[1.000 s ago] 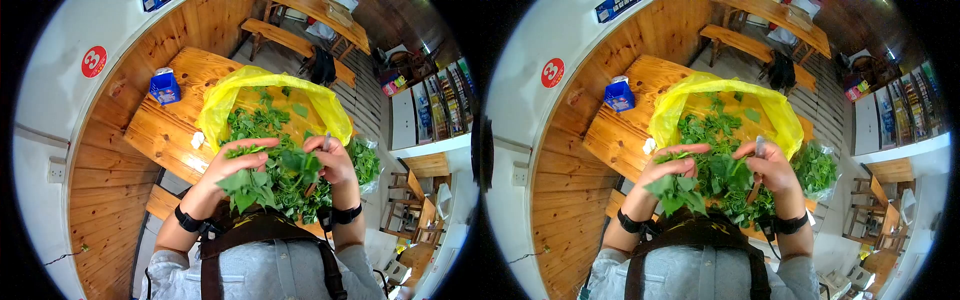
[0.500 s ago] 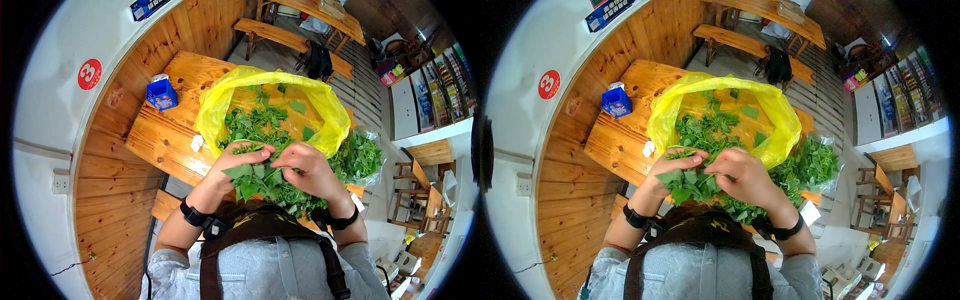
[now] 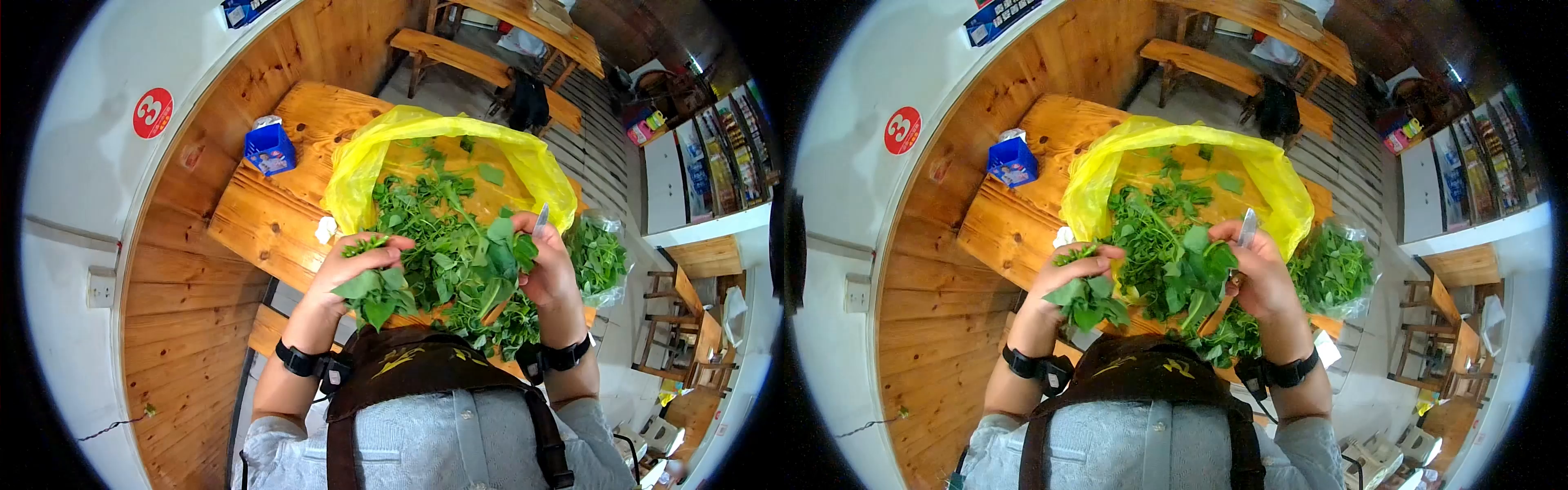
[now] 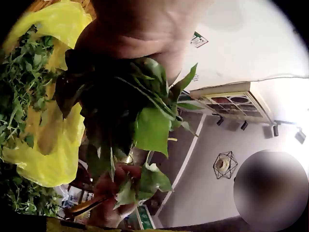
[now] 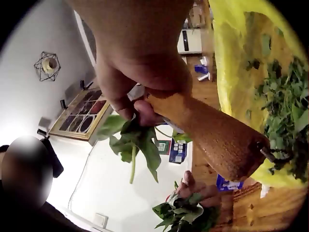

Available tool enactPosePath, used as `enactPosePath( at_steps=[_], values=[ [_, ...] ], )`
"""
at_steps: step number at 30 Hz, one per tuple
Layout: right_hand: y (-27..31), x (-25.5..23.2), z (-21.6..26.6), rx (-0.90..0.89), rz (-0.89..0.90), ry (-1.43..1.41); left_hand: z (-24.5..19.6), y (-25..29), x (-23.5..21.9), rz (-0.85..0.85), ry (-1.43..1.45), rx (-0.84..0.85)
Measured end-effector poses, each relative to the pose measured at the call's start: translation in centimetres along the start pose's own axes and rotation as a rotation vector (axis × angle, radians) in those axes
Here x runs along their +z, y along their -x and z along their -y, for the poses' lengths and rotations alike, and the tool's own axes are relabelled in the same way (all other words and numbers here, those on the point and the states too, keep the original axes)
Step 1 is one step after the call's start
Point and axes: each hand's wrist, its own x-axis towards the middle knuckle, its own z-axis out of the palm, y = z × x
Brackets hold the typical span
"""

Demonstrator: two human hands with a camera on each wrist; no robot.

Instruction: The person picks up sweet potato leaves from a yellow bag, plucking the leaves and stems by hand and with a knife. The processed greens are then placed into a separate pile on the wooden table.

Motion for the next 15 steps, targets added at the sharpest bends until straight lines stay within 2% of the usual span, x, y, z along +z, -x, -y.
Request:
enactPosePath(
  at_steps=[3,8,11,15],
  values=[
    [-0.6,-0.5,-0.7,-0.007,0.066,-0.17,0.2,-0.4,1.0,0.083,-0.14,0.124],
    [-0.3,-0.6,-1.2,-0.109,0.163,-0.462,0.2,-0.6,1.8,0.175,-0.101,0.132],
    [0.1,-0.7,-0.6,-0.098,0.229,-0.532,0.3,-0.6,1.8,0.183,-0.099,0.098],
    [0.3,-1.5,-0.8,-0.204,0.163,-0.471,1.0,-0.6,0.5,0.165,-0.136,0.114]
  ],
)
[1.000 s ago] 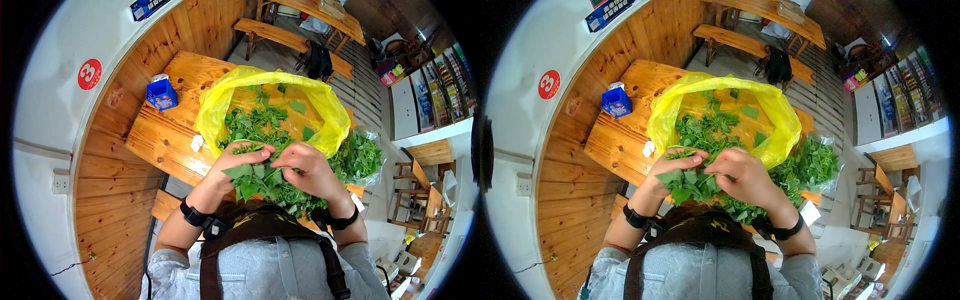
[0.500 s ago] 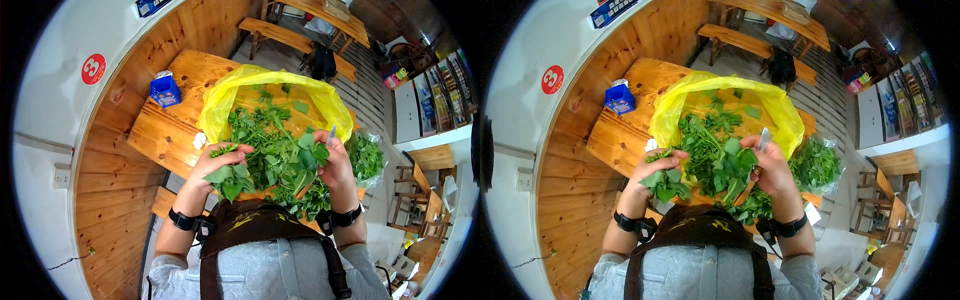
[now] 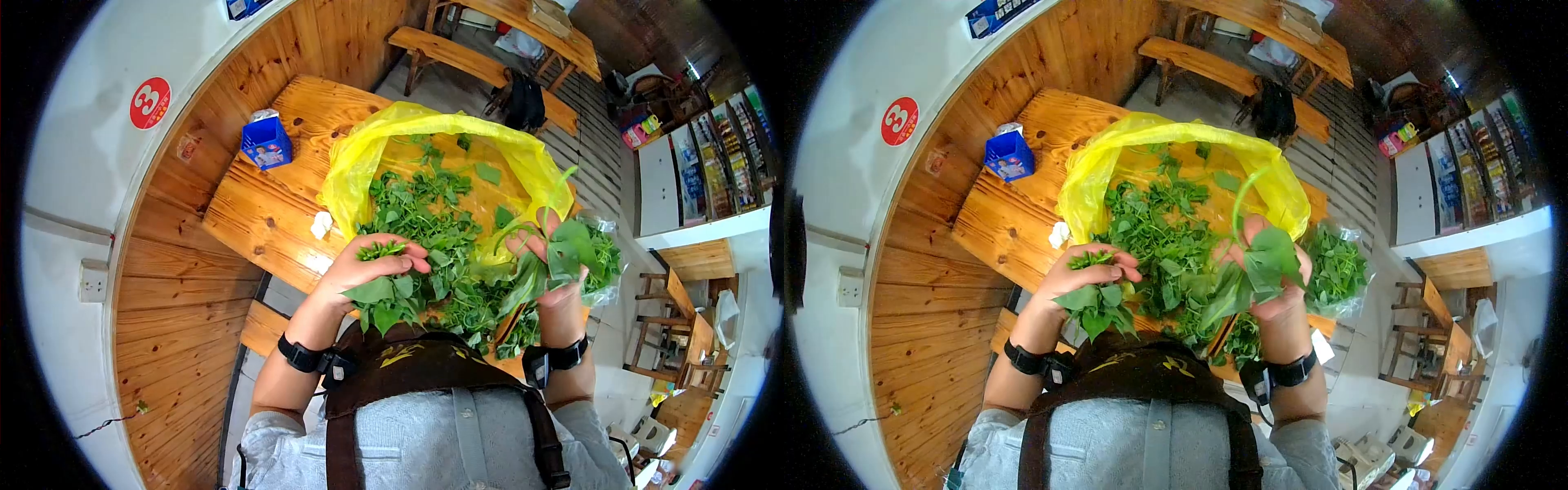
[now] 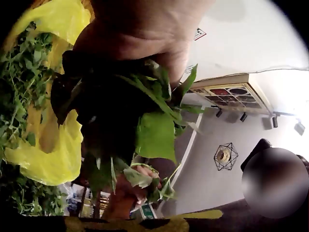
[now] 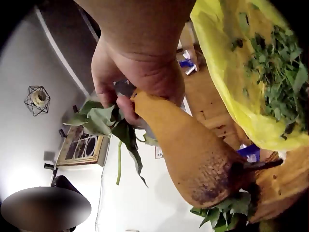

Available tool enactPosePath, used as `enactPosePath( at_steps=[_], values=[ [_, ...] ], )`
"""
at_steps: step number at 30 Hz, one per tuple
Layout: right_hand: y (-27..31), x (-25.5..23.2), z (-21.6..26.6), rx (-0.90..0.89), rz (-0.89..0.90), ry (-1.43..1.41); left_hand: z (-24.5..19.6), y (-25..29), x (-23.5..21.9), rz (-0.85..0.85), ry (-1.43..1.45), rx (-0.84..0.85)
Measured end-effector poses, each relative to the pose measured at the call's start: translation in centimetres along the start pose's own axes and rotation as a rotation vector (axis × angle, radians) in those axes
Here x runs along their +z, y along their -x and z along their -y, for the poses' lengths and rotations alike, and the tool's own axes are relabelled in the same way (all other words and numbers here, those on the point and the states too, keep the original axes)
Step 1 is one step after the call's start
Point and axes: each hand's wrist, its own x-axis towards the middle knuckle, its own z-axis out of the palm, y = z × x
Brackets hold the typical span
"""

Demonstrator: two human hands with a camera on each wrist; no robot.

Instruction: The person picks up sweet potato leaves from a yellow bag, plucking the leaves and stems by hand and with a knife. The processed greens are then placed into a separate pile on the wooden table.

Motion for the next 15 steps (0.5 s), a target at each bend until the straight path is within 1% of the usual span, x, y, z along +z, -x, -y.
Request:
enactPosePath(
  at_steps=[1,4,7,10,11,14,15],
  values=[
    [0.3,0.8,0.5,-0.009,-0.042,0.038,0.3,0.2,-0.5,-0.008,-0.021,0.003],
    [2.2,-0.9,1.7,0.046,-0.091,0.132,1.3,1.5,-1.8,-0.143,0.091,-0.046],
    [4.8,-3.2,3.9,0.3,-0.007,0.554,2.8,3.0,-3.8,-0.273,0.074,-0.055],
    [5.7,-2.6,4.1,0.77,-0.07,1.268,4.2,4.1,-5.8,-0.353,0.095,-0.047],
    [6.1,-3.7,3.1,0.641,0.034,1.412,4.6,4.4,-6.3,-0.383,0.09,-0.053],
    [5.5,-7.6,0.7,0.221,0.081,1.843,4.6,4.6,-6.1,-0.43,0.059,-0.066],
    [4.4,-8.1,0.2,0.29,0.009,1.863,4.6,4.5,-6.2,-0.435,0.053,-0.074]
  ],
)
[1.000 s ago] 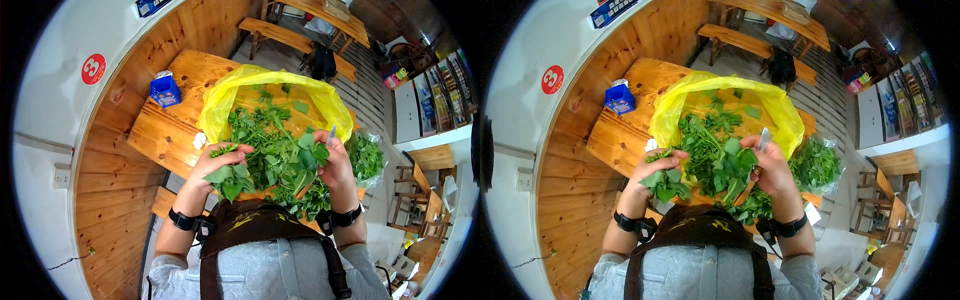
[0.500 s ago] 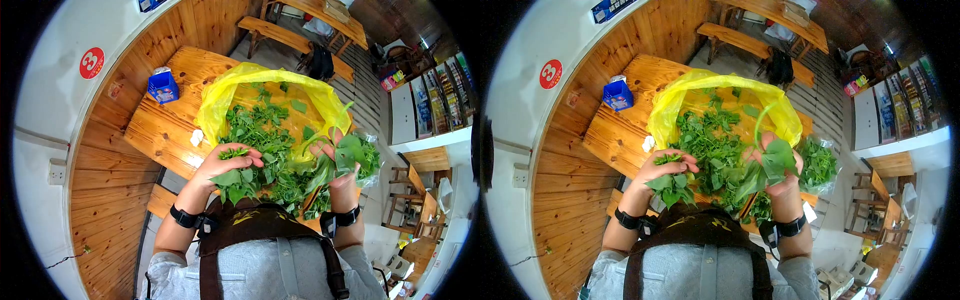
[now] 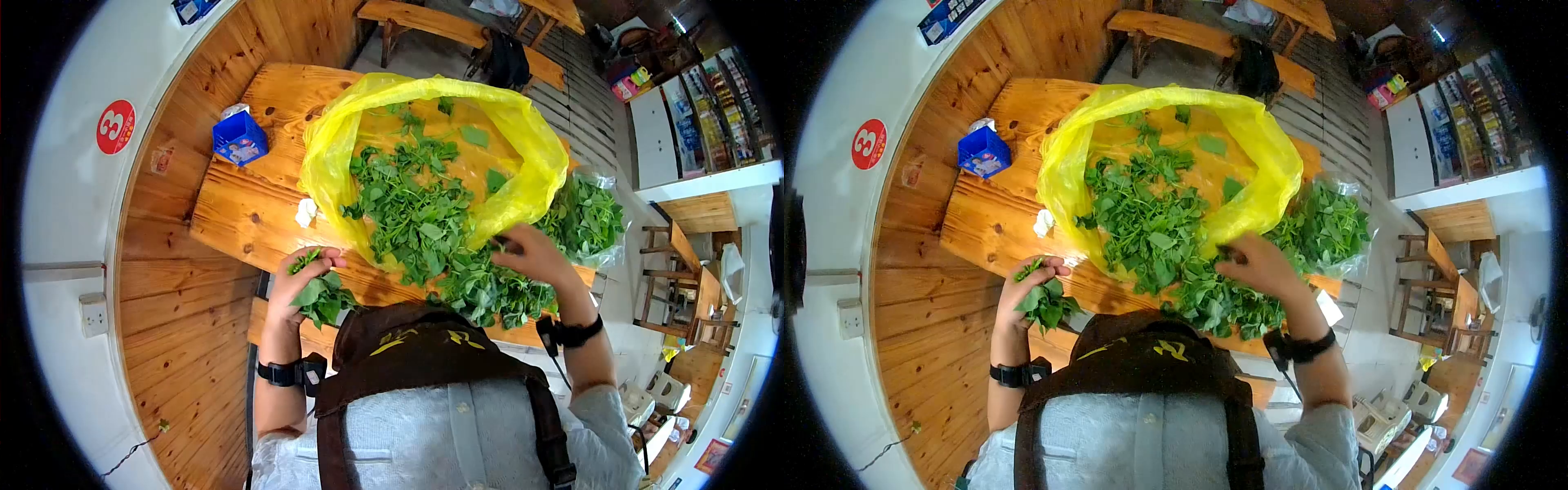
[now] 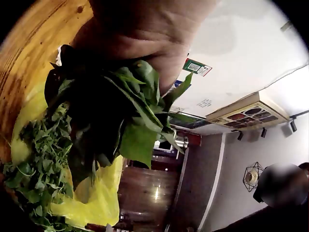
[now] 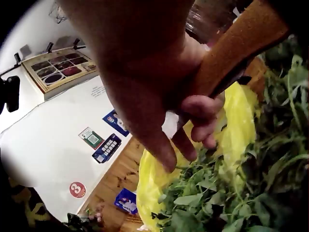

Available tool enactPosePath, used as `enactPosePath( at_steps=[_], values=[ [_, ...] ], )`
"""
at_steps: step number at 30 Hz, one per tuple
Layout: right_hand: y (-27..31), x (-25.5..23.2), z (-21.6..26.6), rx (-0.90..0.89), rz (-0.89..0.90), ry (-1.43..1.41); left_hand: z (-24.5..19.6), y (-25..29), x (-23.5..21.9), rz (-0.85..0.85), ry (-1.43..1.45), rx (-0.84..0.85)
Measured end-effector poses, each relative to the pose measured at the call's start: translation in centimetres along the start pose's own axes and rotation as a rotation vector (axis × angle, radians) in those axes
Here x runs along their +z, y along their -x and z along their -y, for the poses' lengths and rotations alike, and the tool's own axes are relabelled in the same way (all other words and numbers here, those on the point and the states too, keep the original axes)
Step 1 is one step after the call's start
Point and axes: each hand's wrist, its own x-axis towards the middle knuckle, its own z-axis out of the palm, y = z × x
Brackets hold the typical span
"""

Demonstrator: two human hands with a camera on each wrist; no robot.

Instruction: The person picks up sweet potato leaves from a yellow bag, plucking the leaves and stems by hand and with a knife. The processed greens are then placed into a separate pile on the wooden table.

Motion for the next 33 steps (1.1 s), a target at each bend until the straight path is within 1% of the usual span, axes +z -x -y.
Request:
enactPosePath(
  at_steps=[2,4,6,9,10,13,14,15,17,20,23,27,28,31,32,33],
  values=[
    [-3.3,1.0,1.3,0.137,0.061,-0.211,0.0,0.0,-0.2,0.017,-0.005,0.014],
    [-6.9,3.1,2.3,0.082,0.139,-0.13,-0.3,0.3,0.3,0.002,-0.039,0.02],
    [-10.0,6.8,2.8,-0.078,0.061,0.119,-0.3,0.7,0.6,-0.017,-0.055,0.013],
    [-12.4,10.5,4.5,-0.144,0.076,0.17,0.3,1.5,0.3,-0.047,-0.065,0.036],
    [-13.3,10.8,5.1,-0.027,0.235,0.2,0.5,1.8,0.1,-0.062,-0.077,0.048],
    [-13.9,11.4,4.5,-0.049,0.232,0.232,0.7,2.9,-0.7,-0.109,-0.058,0.079],
    [-13.9,11.4,3.7,-0.126,0.11,0.229,0.9,3.0,-1.3,-0.12,-0.075,0.075],
    [-13.6,10.5,3.3,-0.099,0.124,0.06,1.1,3.3,-1.6,-0.136,-0.054,0.068],
    [-12.8,7.2,3.9,-0.032,0.14,-0.275,1.2,3.5,-1.9,-0.155,-0.015,0.057],
    [-9.4,1.1,7.6,0.205,0.213,-0.74,1.2,2.6,-2.0,-0.089,-0.042,0.036],
    [-6.3,-1.6,7.8,0.179,0.157,-0.934,0.6,1.2,-0.4,-0.024,-0.064,0.032],
    [-2.0,-3.2,7.9,0.217,0.037,-1.102,-0.7,-0.6,2.7,0.152,-0.124,0.102],
    [-0.8,-3.5,7.9,0.229,0.008,-1.108,-1.1,-0.9,3.3,0.186,-0.162,0.1],
    [3.5,-4.8,7.3,0.177,-0.204,-1.075,-1.9,-1.3,4.8,0.157,-0.211,0.08],
    [4.4,-4.8,6.8,0.216,-0.195,-1.007,-1.9,-1.8,4.9,0.177,-0.27,0.046],
    [6.8,-5.6,5.5,0.191,-0.225,-0.97,-1.5,-2.2,4.6,0.168,-0.215,0.054]
  ],
)
